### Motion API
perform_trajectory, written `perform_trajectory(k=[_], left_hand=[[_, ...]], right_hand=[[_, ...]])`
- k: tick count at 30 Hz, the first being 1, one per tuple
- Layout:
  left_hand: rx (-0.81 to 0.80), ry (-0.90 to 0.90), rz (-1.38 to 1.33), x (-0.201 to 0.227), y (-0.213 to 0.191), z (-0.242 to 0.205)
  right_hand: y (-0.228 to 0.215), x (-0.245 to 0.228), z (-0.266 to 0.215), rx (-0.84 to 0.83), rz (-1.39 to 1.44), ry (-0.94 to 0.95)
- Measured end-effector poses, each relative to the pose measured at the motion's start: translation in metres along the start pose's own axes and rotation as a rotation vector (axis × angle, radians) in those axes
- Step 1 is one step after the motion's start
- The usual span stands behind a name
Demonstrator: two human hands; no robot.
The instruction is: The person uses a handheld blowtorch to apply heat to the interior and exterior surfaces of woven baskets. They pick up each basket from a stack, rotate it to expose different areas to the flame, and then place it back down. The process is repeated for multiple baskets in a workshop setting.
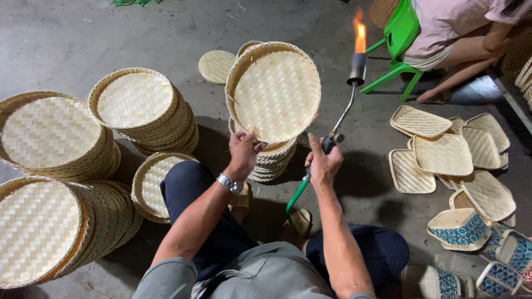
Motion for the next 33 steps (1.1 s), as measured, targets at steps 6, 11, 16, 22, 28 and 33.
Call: perform_trajectory(k=[6, 11, 16, 22, 28, 33], left_hand=[[0.066, 0.011, -0.141, -0.051, -0.012, -0.012], [-0.067, -0.151, -0.084, -0.064, -0.012, -0.035], [-0.202, 0.298, 0.560, 0.009, 0.002, -0.037], [-0.453, 0.094, 1.106, 0.083, 0.064, 0.002], [-0.786, 0.235, 1.575, 0.066, 0.055, 0.027], [-0.685, 0.563, 1.500, 0.066, 0.040, 0.026]], right_hand=[[0.020, 0.010, -0.016, 0.054, 0.155, -0.034], [0.017, 0.006, -0.011, 0.114, -0.012, 0.016], [-0.041, -0.011, 0.015, 0.049, -0.054, 0.011], [-0.093, -0.010, 0.033, -0.235, -0.238, 0.036], [-0.091, 0.002, 0.033, -0.305, -0.271, 0.055], [-0.106, -0.011, 0.028, -0.249, -0.458, 0.125]])
Point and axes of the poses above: each hand's wrist, its own z-axis towards the middle knuckle, its own y-axis out of the palm, x = y × z, the point moved 3 cm from there along z, towards the middle knuckle, and after that the axes turned 13 degrees about -z, right-handed, at the moved point
